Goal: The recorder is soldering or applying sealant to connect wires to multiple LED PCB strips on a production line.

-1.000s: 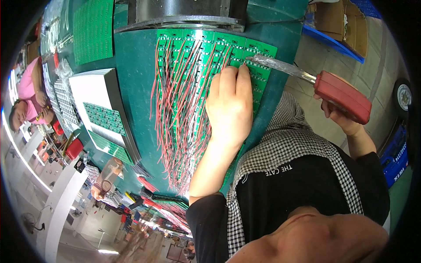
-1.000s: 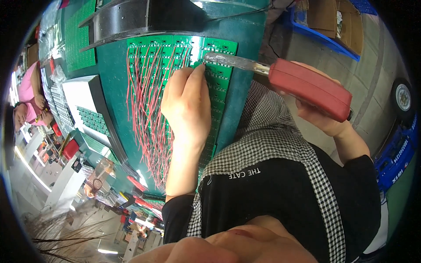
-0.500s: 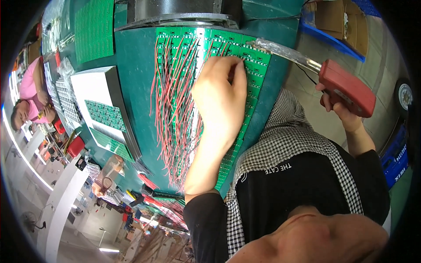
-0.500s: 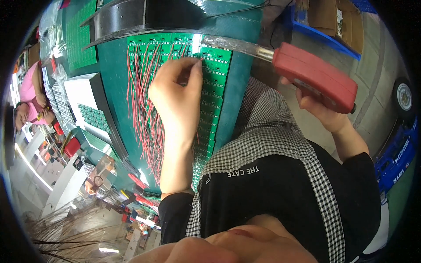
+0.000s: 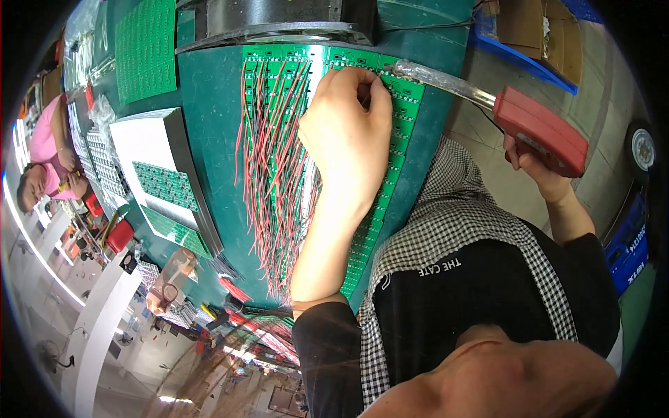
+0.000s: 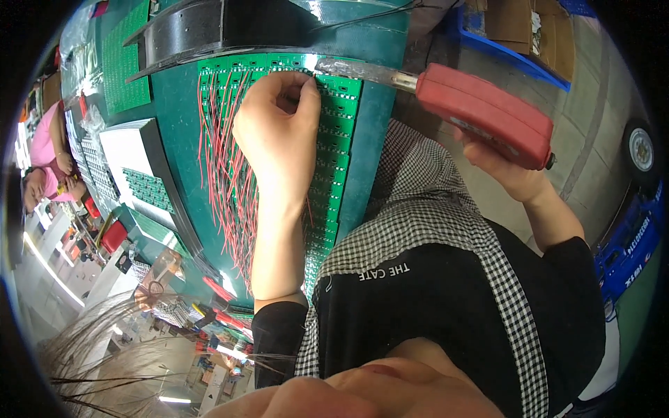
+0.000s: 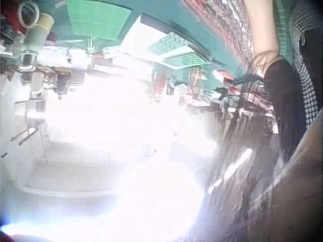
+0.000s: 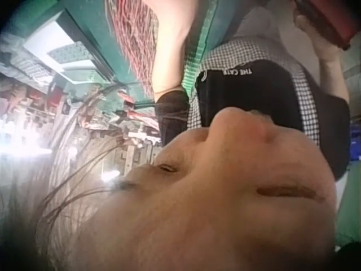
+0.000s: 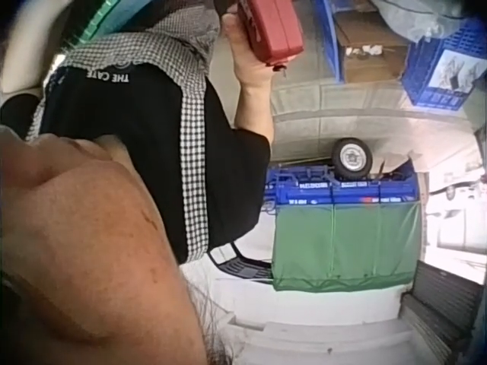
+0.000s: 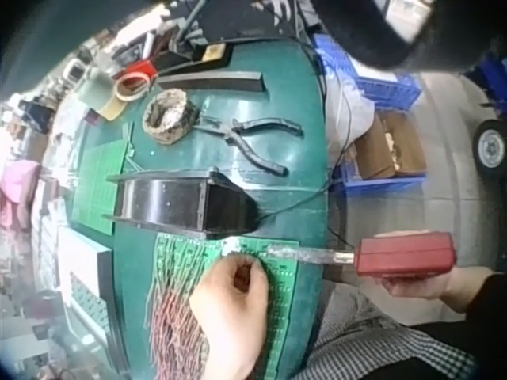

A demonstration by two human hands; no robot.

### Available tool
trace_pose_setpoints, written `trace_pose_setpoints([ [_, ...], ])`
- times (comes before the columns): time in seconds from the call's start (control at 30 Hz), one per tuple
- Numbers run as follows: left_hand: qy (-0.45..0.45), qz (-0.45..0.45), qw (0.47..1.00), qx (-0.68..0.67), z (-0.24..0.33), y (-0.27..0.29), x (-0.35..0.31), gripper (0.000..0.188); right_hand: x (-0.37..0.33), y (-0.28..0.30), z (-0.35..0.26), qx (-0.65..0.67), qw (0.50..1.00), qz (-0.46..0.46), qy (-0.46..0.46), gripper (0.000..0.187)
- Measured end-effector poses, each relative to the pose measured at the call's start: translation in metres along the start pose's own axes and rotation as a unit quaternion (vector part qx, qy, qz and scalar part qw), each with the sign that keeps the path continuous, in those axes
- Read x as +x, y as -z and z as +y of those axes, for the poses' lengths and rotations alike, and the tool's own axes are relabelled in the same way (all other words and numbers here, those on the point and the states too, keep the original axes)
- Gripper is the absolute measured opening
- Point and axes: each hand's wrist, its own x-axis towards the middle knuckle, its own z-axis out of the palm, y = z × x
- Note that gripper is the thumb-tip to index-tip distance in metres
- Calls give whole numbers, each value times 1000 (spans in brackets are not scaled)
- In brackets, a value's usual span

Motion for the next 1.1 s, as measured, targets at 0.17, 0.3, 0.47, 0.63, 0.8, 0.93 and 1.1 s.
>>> trace_pose_setpoints([
  [0.17, -7, -7, 1000, -10, 2, -2, 2, 8, -8, 4, 4, -29, 999, 35, -21, 38],
  [0.3, 2, 1, 1000, 11, -1, 1, -2, 8, 18, -4, -10, -190, 973, 2, 130, 43],
  [0.47, -14, -6, 1000, -17, 4, -4, 5, 7, 1, -6, -15, -6, 1000, 28, 5, 48],
  [0.63, -9, 10, 1000, 9, 3, 1, 3, 7, -2, 3, -3, -24, 1000, -4, 17, 55],
  [0.8, -50, 17, 999, 11, 2, 5, 0, 7, -5, 4, -10, -13, 988, 73, 133, 57],
  [0.93, -127, 20, 989, 70, 0, 8, -18, 17, 25, 6, -52, -92, 962, 89, 241, 47],
  [1.1, -206, 45, 930, 301, -20, 13, -63, 41, 136, 1, -97, -229, 898, 73, 369, 38],
])
